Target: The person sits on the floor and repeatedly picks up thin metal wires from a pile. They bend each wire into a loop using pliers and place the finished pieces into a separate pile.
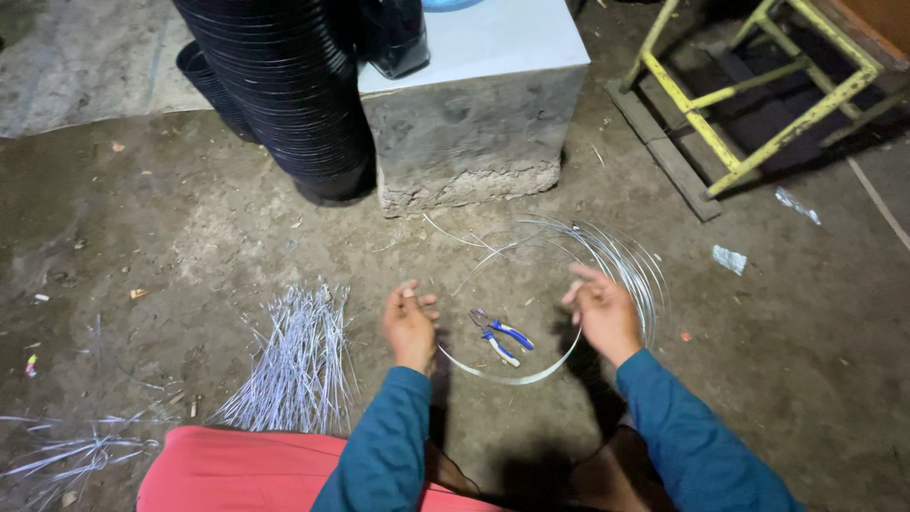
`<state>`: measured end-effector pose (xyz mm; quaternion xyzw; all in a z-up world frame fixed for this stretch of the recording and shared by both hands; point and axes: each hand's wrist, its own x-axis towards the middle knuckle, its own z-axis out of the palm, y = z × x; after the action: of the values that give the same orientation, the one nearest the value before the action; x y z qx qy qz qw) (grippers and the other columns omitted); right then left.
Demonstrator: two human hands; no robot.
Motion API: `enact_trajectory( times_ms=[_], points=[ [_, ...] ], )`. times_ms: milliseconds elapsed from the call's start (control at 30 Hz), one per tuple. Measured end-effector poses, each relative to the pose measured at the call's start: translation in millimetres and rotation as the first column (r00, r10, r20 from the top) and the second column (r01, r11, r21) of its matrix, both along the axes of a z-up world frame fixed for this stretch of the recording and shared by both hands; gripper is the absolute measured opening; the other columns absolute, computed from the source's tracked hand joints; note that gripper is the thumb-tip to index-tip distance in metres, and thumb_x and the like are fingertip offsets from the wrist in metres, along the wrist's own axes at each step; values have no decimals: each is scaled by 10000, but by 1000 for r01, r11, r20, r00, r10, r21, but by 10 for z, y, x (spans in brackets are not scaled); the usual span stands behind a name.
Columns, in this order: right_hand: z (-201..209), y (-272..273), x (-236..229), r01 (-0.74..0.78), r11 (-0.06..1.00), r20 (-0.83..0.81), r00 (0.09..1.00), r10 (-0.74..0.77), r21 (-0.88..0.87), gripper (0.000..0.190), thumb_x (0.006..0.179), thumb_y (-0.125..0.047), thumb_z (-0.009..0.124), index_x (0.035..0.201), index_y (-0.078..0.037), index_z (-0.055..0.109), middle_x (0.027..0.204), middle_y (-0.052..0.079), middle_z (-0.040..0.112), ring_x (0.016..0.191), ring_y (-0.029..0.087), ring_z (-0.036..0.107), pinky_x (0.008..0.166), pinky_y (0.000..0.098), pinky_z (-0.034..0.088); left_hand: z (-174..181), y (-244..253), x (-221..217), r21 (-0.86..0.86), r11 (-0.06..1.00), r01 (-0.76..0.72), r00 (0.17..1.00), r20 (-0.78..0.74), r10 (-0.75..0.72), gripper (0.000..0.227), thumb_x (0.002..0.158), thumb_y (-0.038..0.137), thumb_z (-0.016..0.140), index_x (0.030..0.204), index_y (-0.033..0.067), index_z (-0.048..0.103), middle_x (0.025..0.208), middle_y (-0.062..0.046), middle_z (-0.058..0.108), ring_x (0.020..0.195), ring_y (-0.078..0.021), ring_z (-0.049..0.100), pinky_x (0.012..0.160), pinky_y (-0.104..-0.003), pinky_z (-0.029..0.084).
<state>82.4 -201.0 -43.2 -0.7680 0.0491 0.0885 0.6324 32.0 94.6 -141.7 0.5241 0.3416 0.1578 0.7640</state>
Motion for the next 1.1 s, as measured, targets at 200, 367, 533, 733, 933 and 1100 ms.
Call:
enact_trajectory(
  times_ms=[200,367,533,733,933,1100],
  points=[
    [189,508,-547,-450,846,90,866,491,-286,360,972,-69,556,1291,-112,716,818,20,771,700,62,660,655,240,544,415,-270,-47,-78,993,92,992,97,-84,308,1081,265,436,1255,33,539,1108,-150,741,884,-243,749,734,-323,583],
    [235,665,-726,-518,824,-5,847,531,-231,344,970,-113,557,1280,-107,705,754,-3,726,685,69,655,649,251,541,417,-244,4,-115,993,27,988,155,-9,310,1070,229,456,1231,-21,545,1135,-190,737,947,-275,762,824,-362,613],
    [43,678,-811,-573,819,-47,819,571,-26,337,985,-86,557,1294,-69,693,746,-16,686,668,62,606,630,239,507,382,-216,38,-129,992,-6,988,152,25,304,1049,206,513,1230,-17,611,1078,-153,739,901,-234,753,799,-341,613],
    [-191,598,-852,-677,720,-291,665,688,155,296,1000,-96,539,1266,-76,667,704,-6,655,542,84,496,528,237,425,458,-282,45,-248,969,-1,982,184,48,264,1017,204,615,1166,3,697,828,-44,652,606,-90,549,565,-259,498],
    [-216,581,-858,-714,689,-244,651,719,123,239,1010,-130,583,1189,-47,718,762,6,686,651,82,606,614,249,519,632,-359,-5,-158,985,64,983,178,-36,238,1011,183,647,1142,17,757,708,53,546,543,-31,379,478,-223,272],
    [279,645,-648,-341,885,-101,940,326,-318,279,940,-197,650,1197,-105,710,851,43,784,683,146,723,656,286,566,871,-509,-102,248,954,171,967,145,-211,233,997,189,693,1084,-2,794,729,101,579,622,5,424,528,-207,332]
  ],
)
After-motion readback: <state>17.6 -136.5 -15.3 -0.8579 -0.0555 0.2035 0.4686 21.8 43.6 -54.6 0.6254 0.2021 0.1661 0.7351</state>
